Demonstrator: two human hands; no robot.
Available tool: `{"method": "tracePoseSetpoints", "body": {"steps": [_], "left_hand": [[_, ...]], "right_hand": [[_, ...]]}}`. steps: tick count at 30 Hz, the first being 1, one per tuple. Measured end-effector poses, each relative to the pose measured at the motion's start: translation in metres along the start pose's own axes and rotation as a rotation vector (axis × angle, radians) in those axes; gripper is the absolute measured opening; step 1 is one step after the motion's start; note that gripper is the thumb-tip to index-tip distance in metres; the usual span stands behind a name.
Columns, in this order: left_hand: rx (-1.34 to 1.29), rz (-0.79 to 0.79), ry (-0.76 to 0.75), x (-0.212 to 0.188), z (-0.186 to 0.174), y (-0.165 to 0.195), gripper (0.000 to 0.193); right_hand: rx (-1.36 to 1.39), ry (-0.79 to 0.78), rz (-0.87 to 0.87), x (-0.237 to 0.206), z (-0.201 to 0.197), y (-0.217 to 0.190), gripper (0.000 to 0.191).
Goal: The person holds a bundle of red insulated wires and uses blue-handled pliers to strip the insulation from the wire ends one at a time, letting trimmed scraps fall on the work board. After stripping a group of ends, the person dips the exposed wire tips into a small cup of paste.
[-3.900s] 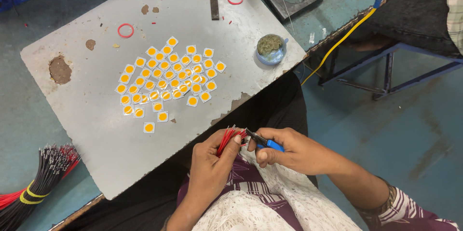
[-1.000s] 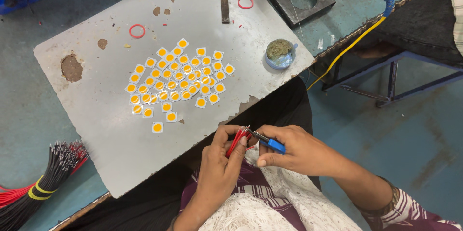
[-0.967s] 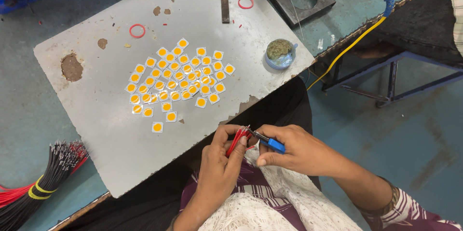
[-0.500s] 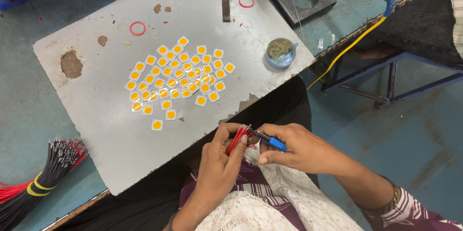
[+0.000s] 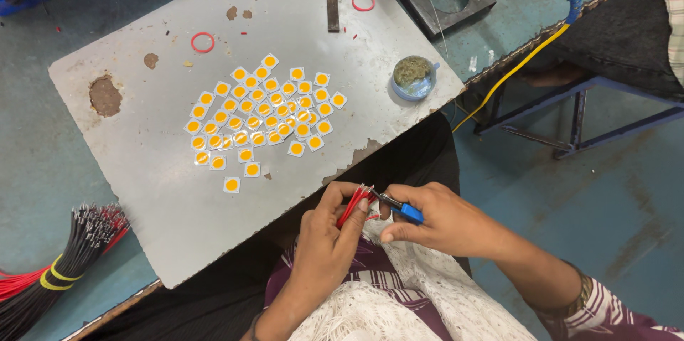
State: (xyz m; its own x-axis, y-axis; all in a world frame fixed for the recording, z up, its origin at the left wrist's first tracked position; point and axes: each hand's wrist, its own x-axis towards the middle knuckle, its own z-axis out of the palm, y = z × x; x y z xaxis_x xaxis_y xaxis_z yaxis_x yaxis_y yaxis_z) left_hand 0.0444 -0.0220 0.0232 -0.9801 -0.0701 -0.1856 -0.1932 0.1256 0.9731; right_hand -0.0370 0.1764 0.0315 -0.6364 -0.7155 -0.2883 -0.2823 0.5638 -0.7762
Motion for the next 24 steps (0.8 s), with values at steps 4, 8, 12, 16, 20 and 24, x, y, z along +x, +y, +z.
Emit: {"method": "tracePoseSetpoints", "body": {"steps": [4,8,12,16,20,24], "left_hand": [[-0.036,0.068,0.001,0.0,0.0,-0.003,0.018],[-0.05,0.117,0.019,0.002,0.0,-0.004,0.022],[-0.052,0.059,0.052,0.003,0.0,-0.003,0.022],[-0.084,0.104,0.06,0.0,-0.001,-0.002,0.021],[-0.025,0.099,0.058,-0.001,-0.002,-0.001,0.02],[-0.012,0.096,0.056,-0.002,-0.004,0.0,0.019]], "right_hand": [[0.148,-0.032,-0.057,-0.002,-0.001,0.004,0.048],[0.185,-0.053,-0.029,-0.002,-0.001,0.003,0.049],[0.243,-0.069,-0.042,-0.003,-0.003,0.0,0.05],[0.278,-0.057,-0.036,-0.008,-0.007,-0.004,0.052],[0.163,-0.069,-0.114,-0.006,-0.012,-0.008,0.051],[0.12,-0.101,-0.118,-0.002,-0.017,-0.014,0.05]]}}
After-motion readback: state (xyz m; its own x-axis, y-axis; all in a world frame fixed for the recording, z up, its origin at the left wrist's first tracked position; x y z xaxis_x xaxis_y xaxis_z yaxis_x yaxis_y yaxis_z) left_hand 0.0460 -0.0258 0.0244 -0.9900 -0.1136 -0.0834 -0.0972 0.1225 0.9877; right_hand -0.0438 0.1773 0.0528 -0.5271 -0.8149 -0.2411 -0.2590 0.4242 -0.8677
